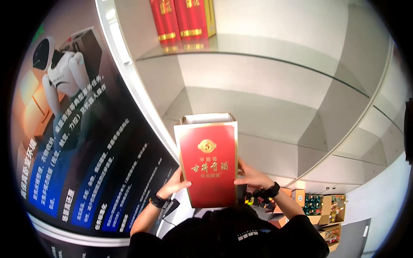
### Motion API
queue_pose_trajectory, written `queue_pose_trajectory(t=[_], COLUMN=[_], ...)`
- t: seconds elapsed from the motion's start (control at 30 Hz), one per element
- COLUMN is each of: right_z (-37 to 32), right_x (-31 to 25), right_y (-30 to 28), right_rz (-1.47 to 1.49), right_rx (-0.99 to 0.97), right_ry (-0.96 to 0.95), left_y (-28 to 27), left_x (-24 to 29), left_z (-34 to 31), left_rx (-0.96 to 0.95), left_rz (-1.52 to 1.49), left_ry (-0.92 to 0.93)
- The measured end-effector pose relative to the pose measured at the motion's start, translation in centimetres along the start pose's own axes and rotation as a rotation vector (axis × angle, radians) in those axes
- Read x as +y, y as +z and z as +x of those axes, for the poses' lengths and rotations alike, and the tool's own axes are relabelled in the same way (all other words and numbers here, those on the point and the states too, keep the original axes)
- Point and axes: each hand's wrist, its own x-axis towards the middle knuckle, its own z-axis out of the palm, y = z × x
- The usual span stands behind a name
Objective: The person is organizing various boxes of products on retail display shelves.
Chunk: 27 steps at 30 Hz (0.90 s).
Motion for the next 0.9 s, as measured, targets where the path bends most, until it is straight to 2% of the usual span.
queue_pose_trajectory(t=[0.13,0.2,0.33,0.4,0.43,0.5,0.57,0.67,0.8,0.87,0.9], right_z=[0.5,0.6,1.0,1.5,1.9,2.7,3.3,4.9,7.9,8.8,9.1], right_x=[-3.5,-7.3,-15.0,-18.8,-20.8,-24.0,-27.0,-30.3,-32.4,-32.6,-32.6], right_y=[-2.2,-3.4,-5.6,-6.6,-7.1,-8.2,-9.2,-11.4,-15.6,-17.2,-17.8], right_rz=[-0.141,-0.225,-0.41,-0.472,-0.516,-0.578,-0.604,-0.58,-0.671,-0.714,-0.662], right_rx=[0.055,0.087,0.188,0.228,0.27,0.316,0.402,0.451,0.499,0.502,0.503], right_ry=[-0.104,-0.148,-0.327,-0.382,-0.455,-0.54,-0.601,-0.648,-0.64,-0.601,-0.513], left_y=[-0.8,-0.7,-0.6,0.8,1.3,1.8,1.9,1.9,2.5,1.4,1.1], left_x=[3.5,6.0,12.1,16.0,18.4,22.4,25.7,29.9,33.2,33.4,33.2], left_z=[2.6,4.2,7.1,9.0,9.8,11.8,13.5,16.5,20.4,23.2,24.3], left_rx=[-0.053,-0.053,-0.023,0.102,0.111,0.109,0.134,0.191,0.14,0.103,0.089], left_rz=[0.161,0.249,0.395,0.413,0.437,0.503,0.534,0.577,0.511,0.499,0.476], left_ry=[0.037,0.165,0.247,0.436,0.49,0.72,0.78,0.875,0.922,0.907,0.904])
